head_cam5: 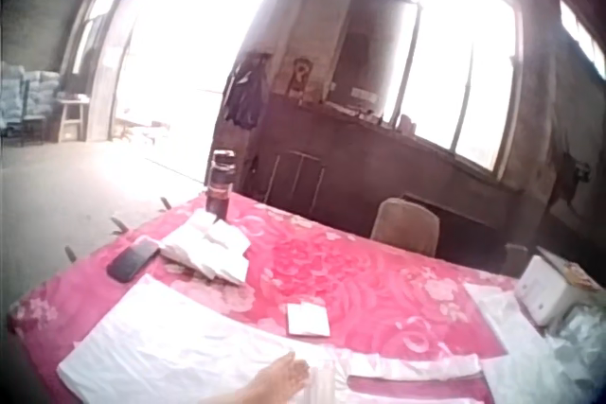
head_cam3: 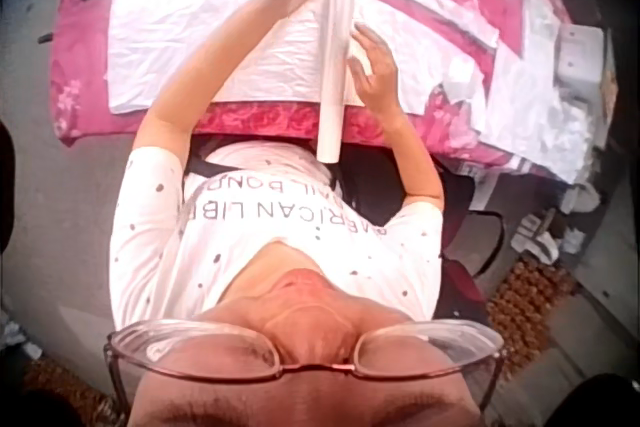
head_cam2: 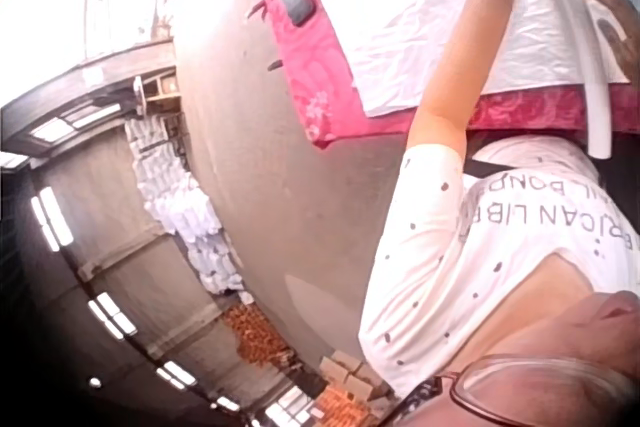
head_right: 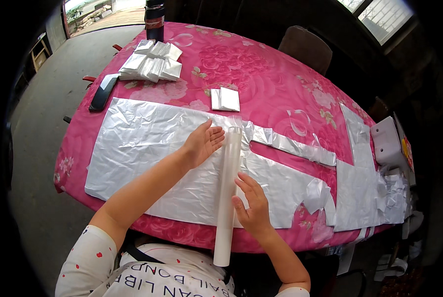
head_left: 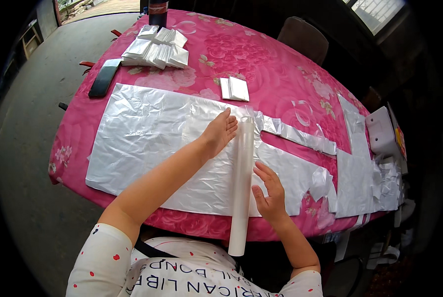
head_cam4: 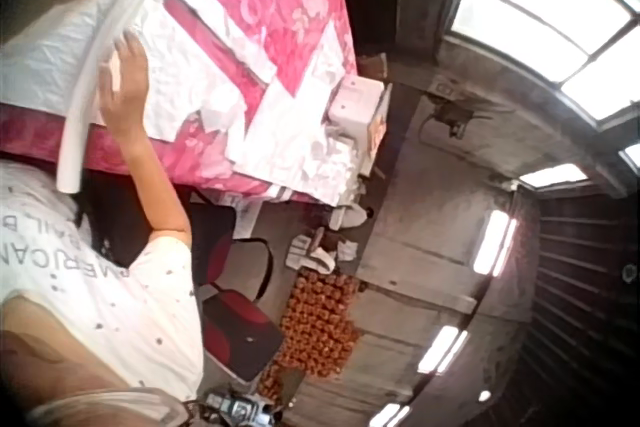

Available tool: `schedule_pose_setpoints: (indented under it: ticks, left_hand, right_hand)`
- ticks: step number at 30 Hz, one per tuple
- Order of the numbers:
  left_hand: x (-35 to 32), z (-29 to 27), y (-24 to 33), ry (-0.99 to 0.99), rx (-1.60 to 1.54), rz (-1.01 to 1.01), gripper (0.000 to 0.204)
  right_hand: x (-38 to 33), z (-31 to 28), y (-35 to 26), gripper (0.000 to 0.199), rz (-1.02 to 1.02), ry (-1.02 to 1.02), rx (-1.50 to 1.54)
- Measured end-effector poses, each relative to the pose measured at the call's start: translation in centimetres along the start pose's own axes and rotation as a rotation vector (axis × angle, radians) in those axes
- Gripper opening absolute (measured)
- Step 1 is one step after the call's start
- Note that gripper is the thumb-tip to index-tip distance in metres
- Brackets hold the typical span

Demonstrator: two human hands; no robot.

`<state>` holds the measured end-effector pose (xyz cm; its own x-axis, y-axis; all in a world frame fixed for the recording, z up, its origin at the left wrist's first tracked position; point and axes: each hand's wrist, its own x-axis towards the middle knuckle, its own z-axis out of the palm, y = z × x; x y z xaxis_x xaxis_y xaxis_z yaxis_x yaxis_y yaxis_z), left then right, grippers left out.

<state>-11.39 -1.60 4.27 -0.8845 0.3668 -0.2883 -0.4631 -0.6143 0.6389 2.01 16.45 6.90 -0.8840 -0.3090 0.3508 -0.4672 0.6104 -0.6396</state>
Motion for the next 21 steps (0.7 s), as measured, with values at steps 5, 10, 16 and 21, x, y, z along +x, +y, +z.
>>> schedule_pose_setpoints:
  ticks: [5,10,16,21]
  left_hand:
    - [1.9,-0.2,0.2,0.039,-0.129,-0.164,0.073]
    - [0.0,-0.9,1.4,0.139,0.291,-0.135,0.059]
    - [-8.8,-7.9,6.6,0.119,0.558,0.063,0.041]
    - [-19.3,-14.1,10.1,0.344,0.558,0.174,0.037]
  right_hand:
    - [-1.5,-0.9,2.4,0.048,-0.155,-0.261,-0.136]
    - [-0.4,0.3,2.9,0.057,-0.288,-0.399,-0.218]
    - [4.8,9.1,-5.7,0.06,-0.55,-0.643,-0.033]
    - [6.2,12.0,-13.1,0.046,-0.761,-0.779,0.456]
